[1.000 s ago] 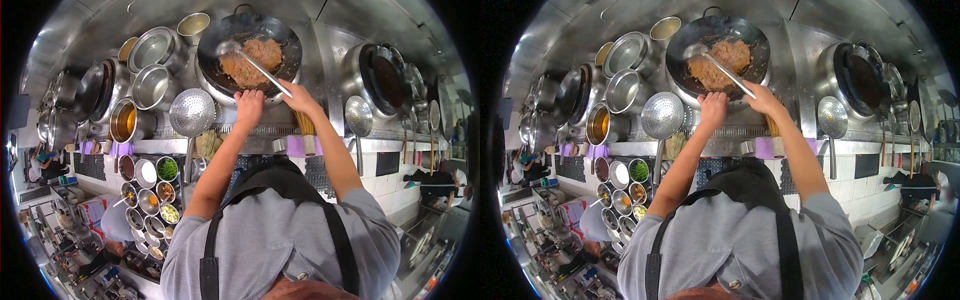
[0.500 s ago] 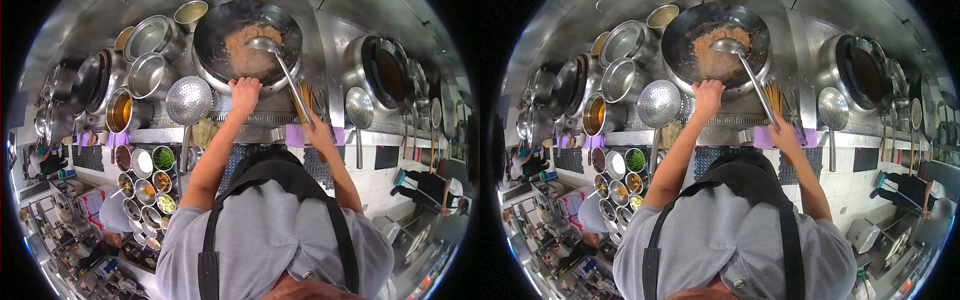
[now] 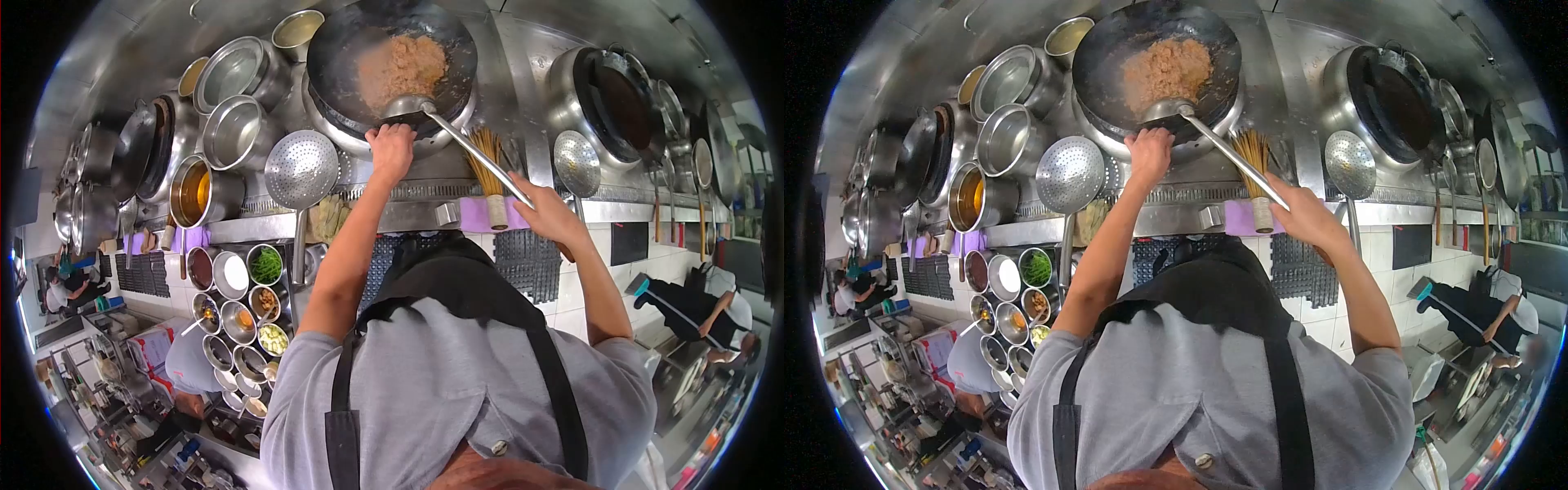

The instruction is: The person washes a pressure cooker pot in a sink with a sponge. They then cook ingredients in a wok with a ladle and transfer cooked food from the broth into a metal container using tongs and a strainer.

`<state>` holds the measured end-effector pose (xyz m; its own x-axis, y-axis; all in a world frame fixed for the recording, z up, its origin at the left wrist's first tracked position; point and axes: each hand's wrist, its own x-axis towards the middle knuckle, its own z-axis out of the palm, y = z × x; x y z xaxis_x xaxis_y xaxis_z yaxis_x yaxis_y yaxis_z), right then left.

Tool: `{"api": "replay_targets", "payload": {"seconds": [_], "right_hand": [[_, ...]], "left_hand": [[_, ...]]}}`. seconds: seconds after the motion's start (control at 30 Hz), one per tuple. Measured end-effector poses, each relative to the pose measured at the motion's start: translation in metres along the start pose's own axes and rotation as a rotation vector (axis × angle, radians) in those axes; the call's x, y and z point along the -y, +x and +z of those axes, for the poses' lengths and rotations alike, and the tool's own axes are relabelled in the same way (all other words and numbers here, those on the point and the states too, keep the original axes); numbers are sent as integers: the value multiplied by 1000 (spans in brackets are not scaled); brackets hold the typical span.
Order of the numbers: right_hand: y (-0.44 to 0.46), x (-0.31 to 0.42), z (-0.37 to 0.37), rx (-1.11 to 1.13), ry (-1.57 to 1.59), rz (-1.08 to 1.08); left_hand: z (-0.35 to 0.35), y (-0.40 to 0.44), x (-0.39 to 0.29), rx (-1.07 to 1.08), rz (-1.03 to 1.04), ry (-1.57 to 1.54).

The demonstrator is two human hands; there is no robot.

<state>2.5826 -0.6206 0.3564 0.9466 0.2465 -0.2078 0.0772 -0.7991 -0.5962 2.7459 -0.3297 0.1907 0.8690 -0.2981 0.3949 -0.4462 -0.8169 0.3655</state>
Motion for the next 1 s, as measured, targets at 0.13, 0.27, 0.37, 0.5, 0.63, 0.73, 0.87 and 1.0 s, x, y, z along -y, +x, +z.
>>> {"api": "replay_targets", "payload": {"seconds": [0.13,0.27,0.37,0.5,0.63,0.73,0.87,1.0], "right_hand": [[35,-29,13,-136,-89,78],[76,-52,45,-403,23,29],[119,-28,80,-537,154,128],[161,3,104,-257,786,330],[153,1,65,-143,965,213],[176,4,52,-281,784,229],[229,5,53,-270,915,263],[240,-12,56,78,629,155]], "left_hand": [[-10,6,-3,15,14,4],[-19,-1,-10,26,-11,-7],[-25,7,-11,21,8,-25],[-26,3,-13,4,9,-37],[-24,3,-8,58,-5,-13],[-19,3,-7,16,-14,-12],[-23,6,-11,48,-28,13],[-25,6,-12,67,-35,9]]}}
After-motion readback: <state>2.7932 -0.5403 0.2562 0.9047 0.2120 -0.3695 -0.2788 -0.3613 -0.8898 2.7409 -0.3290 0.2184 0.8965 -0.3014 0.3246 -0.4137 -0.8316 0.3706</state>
